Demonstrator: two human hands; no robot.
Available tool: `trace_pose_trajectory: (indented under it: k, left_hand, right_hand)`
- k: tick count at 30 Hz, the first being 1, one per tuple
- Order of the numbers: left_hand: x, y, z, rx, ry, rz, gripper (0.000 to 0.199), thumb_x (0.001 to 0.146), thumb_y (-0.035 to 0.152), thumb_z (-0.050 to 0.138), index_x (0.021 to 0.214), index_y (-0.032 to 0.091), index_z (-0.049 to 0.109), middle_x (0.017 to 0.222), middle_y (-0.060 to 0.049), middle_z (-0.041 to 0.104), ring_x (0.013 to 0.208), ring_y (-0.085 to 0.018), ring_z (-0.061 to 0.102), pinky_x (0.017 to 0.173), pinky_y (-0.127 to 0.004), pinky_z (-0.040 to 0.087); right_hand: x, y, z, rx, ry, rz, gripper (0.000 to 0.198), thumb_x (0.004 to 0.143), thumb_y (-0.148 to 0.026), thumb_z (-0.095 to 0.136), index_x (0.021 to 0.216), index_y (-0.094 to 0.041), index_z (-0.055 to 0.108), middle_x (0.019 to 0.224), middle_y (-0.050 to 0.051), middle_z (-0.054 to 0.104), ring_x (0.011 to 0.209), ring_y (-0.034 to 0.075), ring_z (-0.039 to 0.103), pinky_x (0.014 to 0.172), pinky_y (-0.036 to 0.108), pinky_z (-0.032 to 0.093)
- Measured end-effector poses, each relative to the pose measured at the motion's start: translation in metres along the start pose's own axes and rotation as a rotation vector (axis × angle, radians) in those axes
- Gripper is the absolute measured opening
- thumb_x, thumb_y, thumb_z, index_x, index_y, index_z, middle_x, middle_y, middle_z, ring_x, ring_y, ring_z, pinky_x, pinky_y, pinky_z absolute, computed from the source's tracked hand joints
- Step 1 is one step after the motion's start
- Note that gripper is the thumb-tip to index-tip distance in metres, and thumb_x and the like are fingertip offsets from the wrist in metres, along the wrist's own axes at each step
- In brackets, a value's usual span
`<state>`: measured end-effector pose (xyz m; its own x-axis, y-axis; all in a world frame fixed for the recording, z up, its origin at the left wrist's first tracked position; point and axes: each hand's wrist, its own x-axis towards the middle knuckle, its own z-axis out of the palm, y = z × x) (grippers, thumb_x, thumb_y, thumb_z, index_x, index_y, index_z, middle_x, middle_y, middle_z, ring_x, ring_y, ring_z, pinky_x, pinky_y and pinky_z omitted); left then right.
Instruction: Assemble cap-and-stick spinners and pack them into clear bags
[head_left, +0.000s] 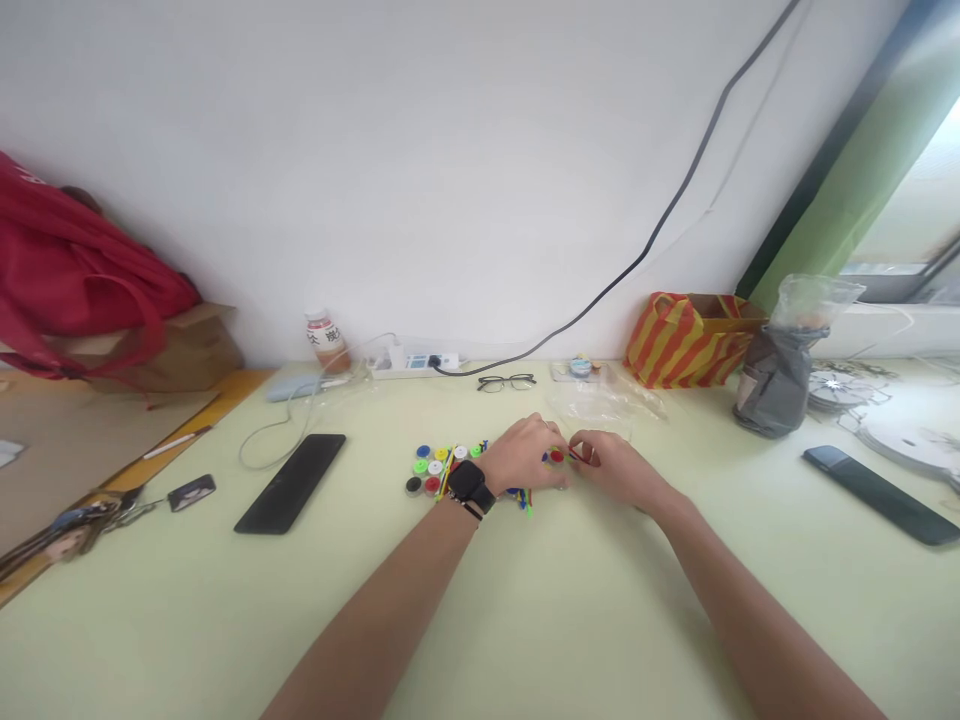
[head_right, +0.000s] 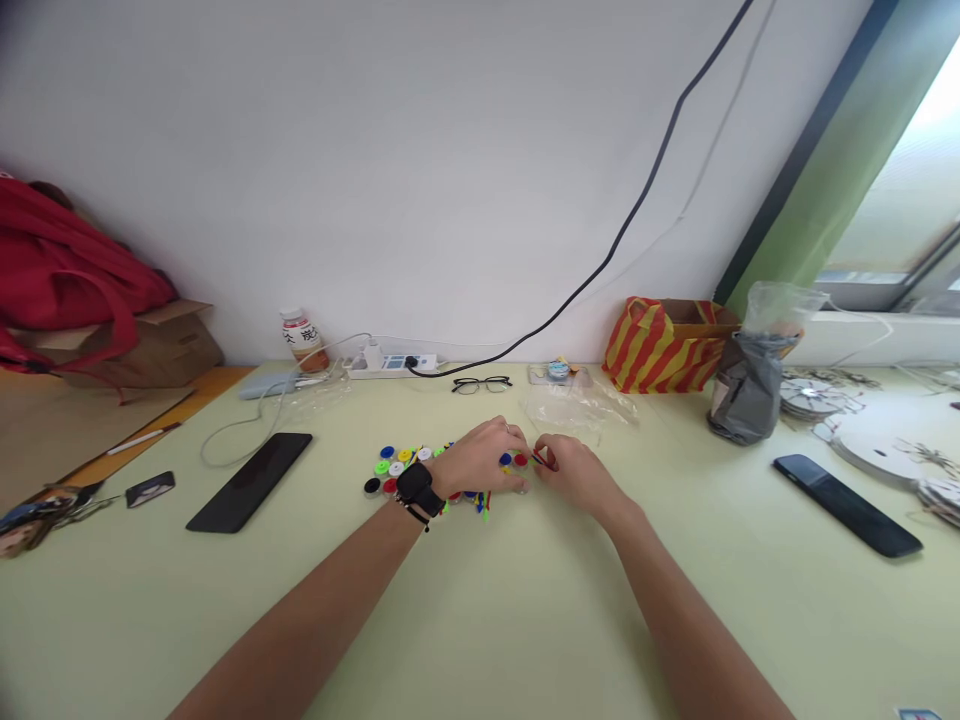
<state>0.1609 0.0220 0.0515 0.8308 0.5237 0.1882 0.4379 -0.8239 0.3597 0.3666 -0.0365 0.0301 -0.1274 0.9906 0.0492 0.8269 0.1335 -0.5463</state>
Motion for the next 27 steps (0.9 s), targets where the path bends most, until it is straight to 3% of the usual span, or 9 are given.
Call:
trace_pose_trajectory:
  k: [5,11,16,19,27]
  left_hand:
    - [0.001,-0.004,0.006,0.001,-0.004,-0.026,0.023,0.085,0.040,0.075,0.100,0.023,0.075,0.104,-0.005,0.074,0.105,-0.026,0.060,0.088,-0.035,0.047]
    - [0.001,-0.002,0.003,-0.014,0.029,-0.036,0.020,0.087,0.039,0.074,0.096,0.022,0.075,0.102,-0.006,0.074,0.105,-0.026,0.060,0.091,-0.035,0.047]
    - [-0.002,-0.003,-0.007,-0.048,0.098,-0.057,0.024,0.093,0.040,0.066,0.107,0.021,0.074,0.112,-0.007,0.073,0.110,-0.026,0.059,0.094,-0.036,0.048]
    - [-0.003,-0.004,-0.013,-0.078,0.138,-0.080,0.022,0.093,0.037,0.066,0.105,0.022,0.074,0.112,-0.006,0.073,0.112,-0.026,0.060,0.095,-0.036,0.048]
    - [-0.006,-0.002,-0.033,-0.139,0.193,-0.098,0.019,0.093,0.036,0.065,0.099,0.022,0.076,0.107,-0.006,0.076,0.099,-0.024,0.066,0.088,-0.034,0.050]
  right_hand:
    - [-0.002,-0.006,-0.004,0.085,-0.100,-0.006,0.013,0.090,-0.026,0.057,0.099,-0.022,0.065,0.074,0.001,0.070,0.053,0.015,0.060,0.053,0.028,0.045]
    - [-0.004,0.014,-0.040,0.107,-0.061,-0.090,0.020,0.090,-0.042,0.062,0.088,-0.023,0.069,0.078,0.003,0.071,0.072,0.019,0.064,0.067,0.030,0.050]
    - [-0.019,0.045,-0.069,0.070,-0.325,0.003,0.026,0.073,-0.047,0.080,0.088,-0.026,0.078,0.091,0.006,0.076,0.081,0.024,0.068,0.069,0.032,0.052]
    - [-0.023,0.049,-0.071,0.109,-0.444,0.031,0.018,0.074,-0.043,0.077,0.083,-0.027,0.080,0.086,0.005,0.077,0.077,0.025,0.068,0.066,0.032,0.052]
    - [-0.030,0.058,-0.086,0.116,-0.401,0.084,0.015,0.076,-0.037,0.069,0.073,-0.025,0.077,0.079,0.004,0.074,0.075,0.025,0.065,0.065,0.033,0.048]
